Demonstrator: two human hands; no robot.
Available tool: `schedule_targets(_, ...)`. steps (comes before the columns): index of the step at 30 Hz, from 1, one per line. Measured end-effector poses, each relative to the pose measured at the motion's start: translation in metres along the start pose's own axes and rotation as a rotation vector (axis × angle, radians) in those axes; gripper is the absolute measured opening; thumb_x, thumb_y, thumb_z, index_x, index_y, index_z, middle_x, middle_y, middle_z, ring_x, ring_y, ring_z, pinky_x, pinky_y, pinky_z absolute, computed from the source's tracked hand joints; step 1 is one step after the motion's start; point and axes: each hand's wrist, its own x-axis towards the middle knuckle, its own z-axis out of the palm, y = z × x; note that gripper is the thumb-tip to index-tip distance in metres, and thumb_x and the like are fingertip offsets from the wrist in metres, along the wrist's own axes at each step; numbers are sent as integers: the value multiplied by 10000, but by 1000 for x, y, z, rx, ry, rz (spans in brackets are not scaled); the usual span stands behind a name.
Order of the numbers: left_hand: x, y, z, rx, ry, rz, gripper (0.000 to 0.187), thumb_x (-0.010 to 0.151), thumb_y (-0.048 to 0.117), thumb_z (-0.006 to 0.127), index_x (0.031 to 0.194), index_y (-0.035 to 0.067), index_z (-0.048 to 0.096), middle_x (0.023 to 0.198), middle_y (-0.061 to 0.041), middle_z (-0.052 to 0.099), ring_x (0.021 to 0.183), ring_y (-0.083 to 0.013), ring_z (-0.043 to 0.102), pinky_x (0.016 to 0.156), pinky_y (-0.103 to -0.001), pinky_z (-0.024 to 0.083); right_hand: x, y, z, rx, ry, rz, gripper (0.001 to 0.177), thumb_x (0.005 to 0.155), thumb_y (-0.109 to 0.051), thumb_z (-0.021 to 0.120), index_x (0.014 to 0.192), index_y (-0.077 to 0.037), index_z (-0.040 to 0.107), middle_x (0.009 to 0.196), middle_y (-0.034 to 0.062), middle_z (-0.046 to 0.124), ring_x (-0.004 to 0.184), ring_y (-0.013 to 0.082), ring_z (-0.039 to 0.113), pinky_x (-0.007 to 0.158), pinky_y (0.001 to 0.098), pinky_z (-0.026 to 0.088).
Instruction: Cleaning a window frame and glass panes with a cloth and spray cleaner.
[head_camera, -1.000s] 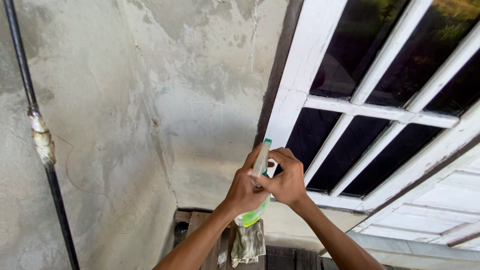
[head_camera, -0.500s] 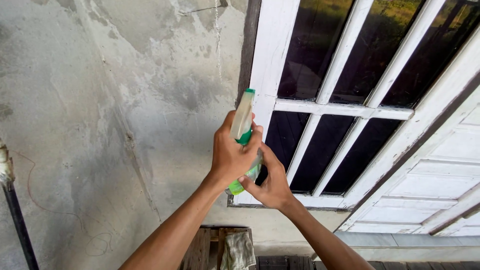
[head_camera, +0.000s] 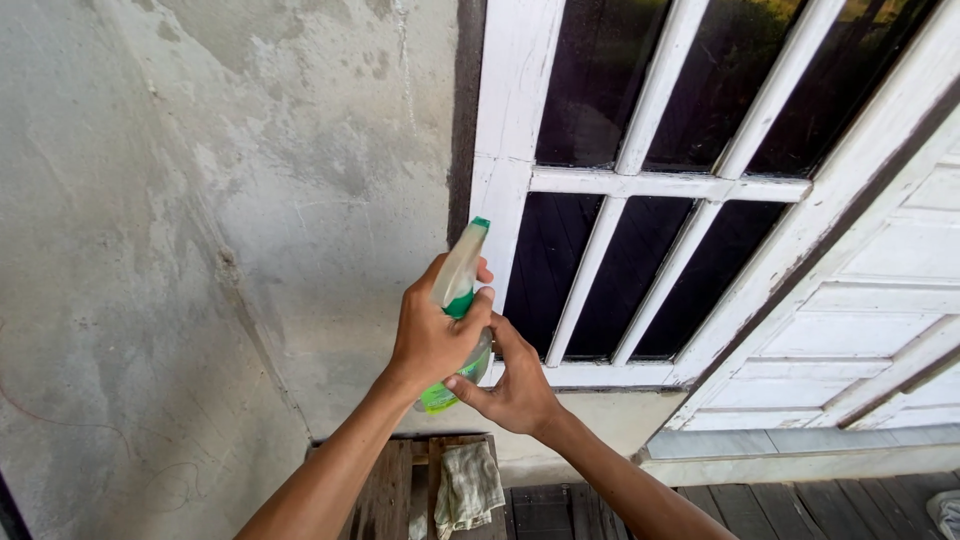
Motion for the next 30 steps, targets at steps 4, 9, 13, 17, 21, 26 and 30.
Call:
schedule_targets(4,2,-3,24,56,-79,-76,177,891,77,686,1058,23,657,847,-82,727,759,-178,744,690,-333,597,-12,3,-17,-25,38,-27,743,851,-274,825,1406,28,436,1268,198,650,1240,316,649,1077,459,515)
schedule_targets(9,0,-1,51,-38,-108,-45,265,873,63,675,1131,12,641,953,-65,734,827,-173,743,734,-334,606,-33,16,-31,-59,62,49,745,833,-266,828,1400,11,433,1256,179,657,1227,292,658,1050,451,536)
schedule_targets(13,-7,-11,76,-10,-184,-96,197,889,90,699,1067,18,654,846,-70,716,761,-174,744,693,-333,608,-51,29,-44,-122,109,81,750,823,-265,831,1399,9,437,1257,184,651,1220,298,650,1045,458,529)
schedule_targets(17,-3,-4,106,-111,-167,-64,219,906,100,692,1106,20,651,914,-72,724,775,-178,741,687,-337,606,-66,27,-72,-203,175,104,783,819,-272,815,1426,25,420,1299,209,627,1246,327,623,1030,462,519)
schedule_targets(21,4,-3,146,-154,-180,30,235,920,129,703,1121,24,638,885,-77,728,795,-172,756,702,-333,617,-83,30,-102,-272,208,120,758,843,-300,800,1420,25,431,1314,218,632,1265,335,626,1044,456,516)
schedule_targets(26,9,5,184,-159,-233,-12,205,922,155,706,1073,34,638,861,-83,738,774,-176,764,699,-337,621,-99,38,-133,-359,244,181,742,838,-314,782,1405,21,440,1271,217,649,1244,337,638,1058,473,514)
schedule_targets(30,10,5,209,-263,-218,123,257,949,149,693,1159,26,613,976,-102,736,873,-197,763,768,-353,631,-107,38,-146,-372,280,175,722,848,-314,751,1402,27,439,1262,219,653,1239,342,649,1089,513,502)
